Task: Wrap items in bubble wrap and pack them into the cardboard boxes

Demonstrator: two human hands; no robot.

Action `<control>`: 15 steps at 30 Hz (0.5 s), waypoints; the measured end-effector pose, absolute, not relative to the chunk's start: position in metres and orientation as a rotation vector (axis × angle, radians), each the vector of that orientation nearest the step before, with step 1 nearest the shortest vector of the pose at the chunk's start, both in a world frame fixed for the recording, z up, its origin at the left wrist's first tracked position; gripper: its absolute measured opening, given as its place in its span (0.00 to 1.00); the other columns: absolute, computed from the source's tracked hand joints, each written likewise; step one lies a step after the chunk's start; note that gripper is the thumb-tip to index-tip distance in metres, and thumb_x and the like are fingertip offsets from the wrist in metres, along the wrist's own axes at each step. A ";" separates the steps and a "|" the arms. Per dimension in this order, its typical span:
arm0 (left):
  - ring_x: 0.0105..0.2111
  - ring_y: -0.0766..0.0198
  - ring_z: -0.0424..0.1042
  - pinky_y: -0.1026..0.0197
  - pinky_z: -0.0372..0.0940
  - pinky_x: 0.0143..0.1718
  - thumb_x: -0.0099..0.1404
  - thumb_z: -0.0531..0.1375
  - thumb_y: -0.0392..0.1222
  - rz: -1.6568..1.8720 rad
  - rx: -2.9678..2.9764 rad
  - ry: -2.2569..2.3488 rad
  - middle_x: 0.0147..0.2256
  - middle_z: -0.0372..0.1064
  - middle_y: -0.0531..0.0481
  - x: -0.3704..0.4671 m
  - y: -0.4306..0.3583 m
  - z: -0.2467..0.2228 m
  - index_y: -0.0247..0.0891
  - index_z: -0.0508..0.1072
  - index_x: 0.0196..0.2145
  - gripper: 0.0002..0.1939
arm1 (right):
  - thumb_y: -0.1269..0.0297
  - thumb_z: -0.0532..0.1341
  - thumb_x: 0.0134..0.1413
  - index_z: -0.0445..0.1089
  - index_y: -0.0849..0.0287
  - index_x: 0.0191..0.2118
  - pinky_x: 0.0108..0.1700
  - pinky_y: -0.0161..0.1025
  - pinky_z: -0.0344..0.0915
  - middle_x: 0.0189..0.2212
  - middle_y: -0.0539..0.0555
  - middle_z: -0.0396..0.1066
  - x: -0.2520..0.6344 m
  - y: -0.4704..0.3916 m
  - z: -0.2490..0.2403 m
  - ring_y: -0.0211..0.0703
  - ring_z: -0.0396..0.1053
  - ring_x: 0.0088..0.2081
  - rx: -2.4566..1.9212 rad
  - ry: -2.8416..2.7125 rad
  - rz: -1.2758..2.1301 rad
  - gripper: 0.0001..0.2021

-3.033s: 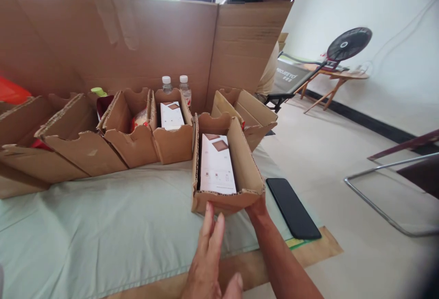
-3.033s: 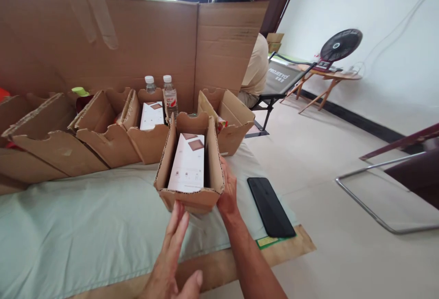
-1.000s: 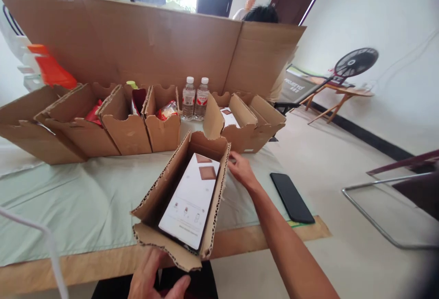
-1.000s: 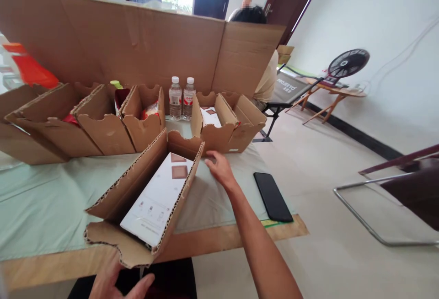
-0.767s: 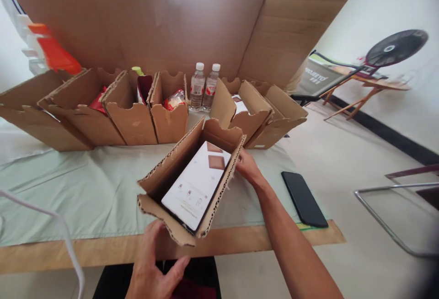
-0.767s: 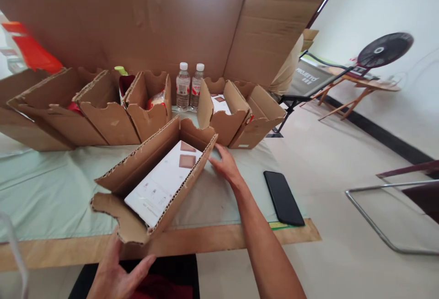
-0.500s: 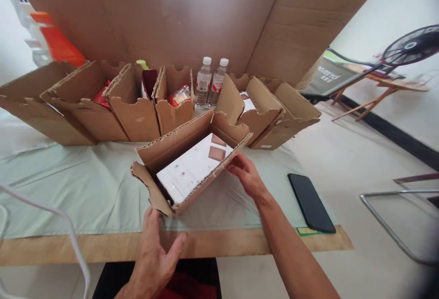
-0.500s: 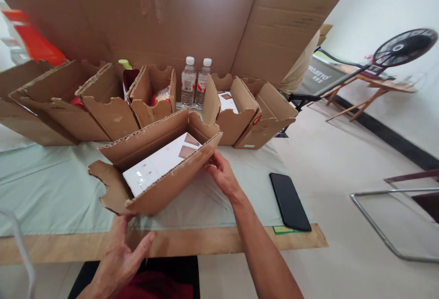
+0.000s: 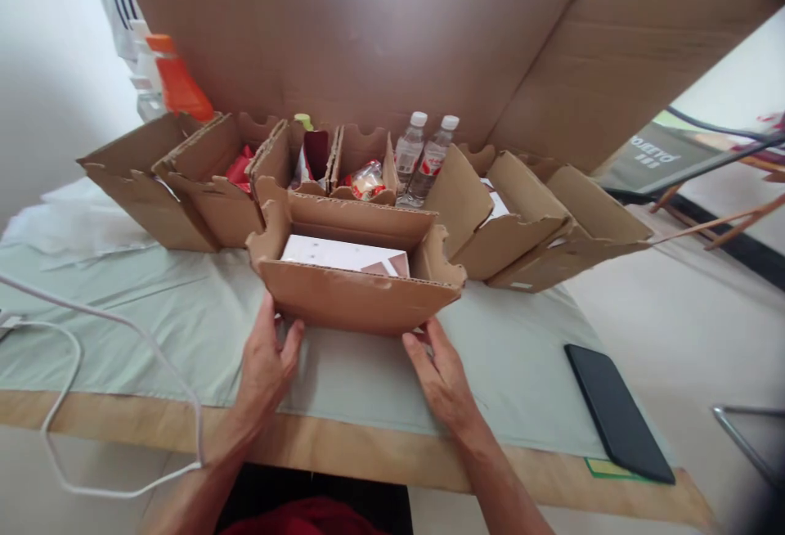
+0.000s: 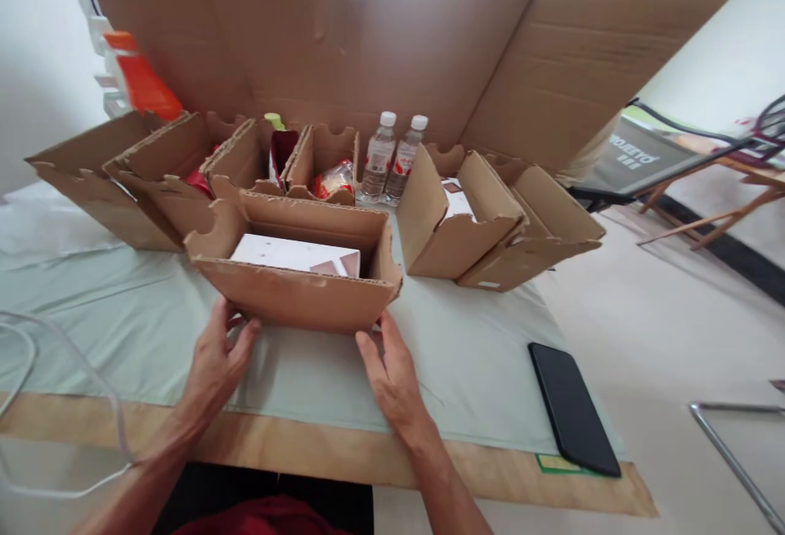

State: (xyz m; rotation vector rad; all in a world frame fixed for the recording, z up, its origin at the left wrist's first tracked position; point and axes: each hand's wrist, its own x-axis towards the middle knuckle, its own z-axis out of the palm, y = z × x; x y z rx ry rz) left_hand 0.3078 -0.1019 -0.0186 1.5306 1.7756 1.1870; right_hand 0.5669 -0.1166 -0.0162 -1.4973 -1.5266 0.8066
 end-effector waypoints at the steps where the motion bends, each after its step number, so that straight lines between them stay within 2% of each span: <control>1: 0.48 0.52 0.76 0.55 0.72 0.39 0.69 0.56 0.47 1.186 1.546 1.729 0.50 0.72 0.40 0.312 -0.101 -0.020 0.36 0.58 0.65 0.30 | 0.48 0.57 0.67 0.66 0.55 0.61 0.58 0.51 0.68 0.55 0.60 0.75 0.570 -0.110 -0.016 0.53 0.73 0.53 -1.508 -1.507 0.783 0.24; 4: 0.57 0.48 0.72 0.46 0.72 0.53 0.68 0.56 0.45 1.142 1.603 1.591 0.61 0.67 0.35 0.319 -0.097 -0.026 0.35 0.51 0.71 0.37 | 0.46 0.58 0.65 0.69 0.56 0.58 0.55 0.49 0.70 0.53 0.59 0.77 0.582 -0.099 -0.016 0.52 0.74 0.50 -1.529 -1.457 0.740 0.24; 6: 0.62 0.44 0.68 0.42 0.69 0.58 0.67 0.57 0.44 1.090 1.629 1.535 0.67 0.61 0.33 0.321 -0.095 -0.031 0.34 0.48 0.72 0.40 | 0.44 0.56 0.65 0.71 0.58 0.57 0.54 0.50 0.70 0.52 0.60 0.77 0.588 -0.102 -0.016 0.53 0.75 0.50 -1.571 -1.442 0.700 0.25; 9: 0.68 0.41 0.61 0.38 0.64 0.64 0.65 0.57 0.42 1.050 1.722 1.525 0.70 0.55 0.31 0.320 -0.095 -0.040 0.30 0.48 0.72 0.42 | 0.43 0.56 0.64 0.73 0.61 0.55 0.55 0.53 0.71 0.53 0.63 0.77 0.589 -0.125 -0.020 0.58 0.75 0.53 -1.729 -1.450 0.492 0.28; 12: 0.70 0.39 0.56 0.35 0.57 0.69 0.63 0.59 0.40 0.945 1.896 1.570 0.70 0.54 0.26 0.310 -0.103 -0.044 0.25 0.51 0.71 0.42 | 0.48 0.57 0.66 0.76 0.60 0.51 0.49 0.52 0.74 0.51 0.63 0.78 0.578 -0.154 -0.030 0.60 0.76 0.52 -1.784 -1.589 0.243 0.22; 15: 0.71 0.37 0.54 0.34 0.56 0.69 0.62 0.61 0.38 0.774 2.032 1.579 0.69 0.56 0.27 0.287 -0.119 -0.043 0.27 0.58 0.69 0.39 | 0.59 0.60 0.66 0.78 0.56 0.48 0.47 0.46 0.76 0.46 0.58 0.81 0.549 -0.160 -0.033 0.54 0.80 0.45 -1.487 -1.920 0.190 0.12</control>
